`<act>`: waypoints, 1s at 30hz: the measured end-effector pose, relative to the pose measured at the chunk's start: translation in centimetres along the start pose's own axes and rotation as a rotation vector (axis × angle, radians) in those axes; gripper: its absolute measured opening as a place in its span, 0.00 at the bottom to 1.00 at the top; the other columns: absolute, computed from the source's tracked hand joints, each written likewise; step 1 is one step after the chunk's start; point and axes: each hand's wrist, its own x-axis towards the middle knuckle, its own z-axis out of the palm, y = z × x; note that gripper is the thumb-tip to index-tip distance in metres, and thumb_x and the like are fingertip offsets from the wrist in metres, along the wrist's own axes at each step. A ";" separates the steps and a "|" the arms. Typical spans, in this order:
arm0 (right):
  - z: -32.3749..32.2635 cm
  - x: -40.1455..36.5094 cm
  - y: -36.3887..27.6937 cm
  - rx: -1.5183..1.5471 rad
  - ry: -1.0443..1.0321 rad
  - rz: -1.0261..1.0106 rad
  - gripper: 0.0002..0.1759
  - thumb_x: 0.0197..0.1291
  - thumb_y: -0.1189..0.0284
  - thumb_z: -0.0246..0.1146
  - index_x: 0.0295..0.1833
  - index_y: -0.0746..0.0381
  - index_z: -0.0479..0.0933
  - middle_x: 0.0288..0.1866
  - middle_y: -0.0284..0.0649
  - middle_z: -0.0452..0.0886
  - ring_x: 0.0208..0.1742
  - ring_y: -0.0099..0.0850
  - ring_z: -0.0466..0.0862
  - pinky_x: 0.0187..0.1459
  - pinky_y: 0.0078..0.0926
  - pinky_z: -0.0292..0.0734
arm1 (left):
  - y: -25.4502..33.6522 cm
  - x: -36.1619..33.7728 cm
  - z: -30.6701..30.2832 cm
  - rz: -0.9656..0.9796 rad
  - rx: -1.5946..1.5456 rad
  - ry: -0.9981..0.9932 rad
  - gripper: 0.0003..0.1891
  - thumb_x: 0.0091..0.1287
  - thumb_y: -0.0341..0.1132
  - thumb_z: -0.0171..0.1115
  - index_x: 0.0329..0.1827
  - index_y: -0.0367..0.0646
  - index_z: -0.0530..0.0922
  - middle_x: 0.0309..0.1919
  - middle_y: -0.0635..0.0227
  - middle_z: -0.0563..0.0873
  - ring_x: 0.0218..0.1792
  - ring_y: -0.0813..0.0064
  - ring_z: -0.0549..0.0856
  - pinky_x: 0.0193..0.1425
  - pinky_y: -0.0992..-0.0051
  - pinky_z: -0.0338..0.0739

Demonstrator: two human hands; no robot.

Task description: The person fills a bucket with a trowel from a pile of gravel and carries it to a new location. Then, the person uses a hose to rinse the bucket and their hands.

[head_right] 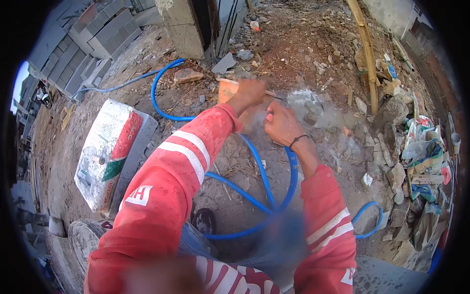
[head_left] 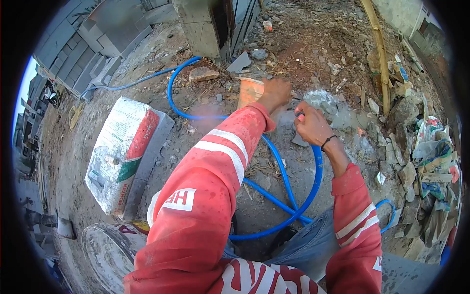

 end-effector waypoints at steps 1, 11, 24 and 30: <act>-0.2 -0.2 -0.1 -0.012 0.034 -0.043 0.16 0.64 0.70 0.60 0.55 0.63 0.76 0.41 0.62 0.86 0.49 0.56 0.87 0.54 0.54 0.78 | 0.0 0.0 0.1 0.057 0.022 -0.028 0.26 0.59 0.50 0.76 0.60 0.53 0.88 0.65 0.62 0.87 0.65 0.60 0.86 0.68 0.36 0.68; -2.0 -1.8 -3.2 0.156 0.122 -0.104 0.24 0.64 0.71 0.61 0.65 0.61 0.68 0.36 0.61 0.85 0.45 0.64 0.85 0.49 0.57 0.77 | -1.8 -2.5 8.2 0.386 0.107 0.138 0.22 0.63 0.51 0.70 0.57 0.51 0.89 0.55 0.60 0.91 0.57 0.58 0.90 0.58 0.56 0.81; -1.7 -1.7 -4.0 0.128 0.399 -0.173 0.26 0.64 0.77 0.65 0.67 0.59 0.66 0.36 0.56 0.85 0.40 0.58 0.87 0.47 0.51 0.79 | 1.3 -1.2 -3.9 -0.433 -0.973 0.492 0.27 0.64 0.59 0.71 0.43 0.38 0.89 0.40 0.44 0.92 0.45 0.46 0.92 0.48 0.51 0.84; -2.5 -2.0 -3.4 0.138 0.493 -0.161 0.24 0.67 0.76 0.65 0.66 0.61 0.68 0.39 0.55 0.83 0.39 0.50 0.86 0.45 0.46 0.78 | 2.1 -3.6 -4.1 -0.580 -1.654 0.255 0.33 0.67 0.61 0.70 0.50 0.33 0.86 0.40 0.49 0.91 0.41 0.53 0.92 0.44 0.54 0.83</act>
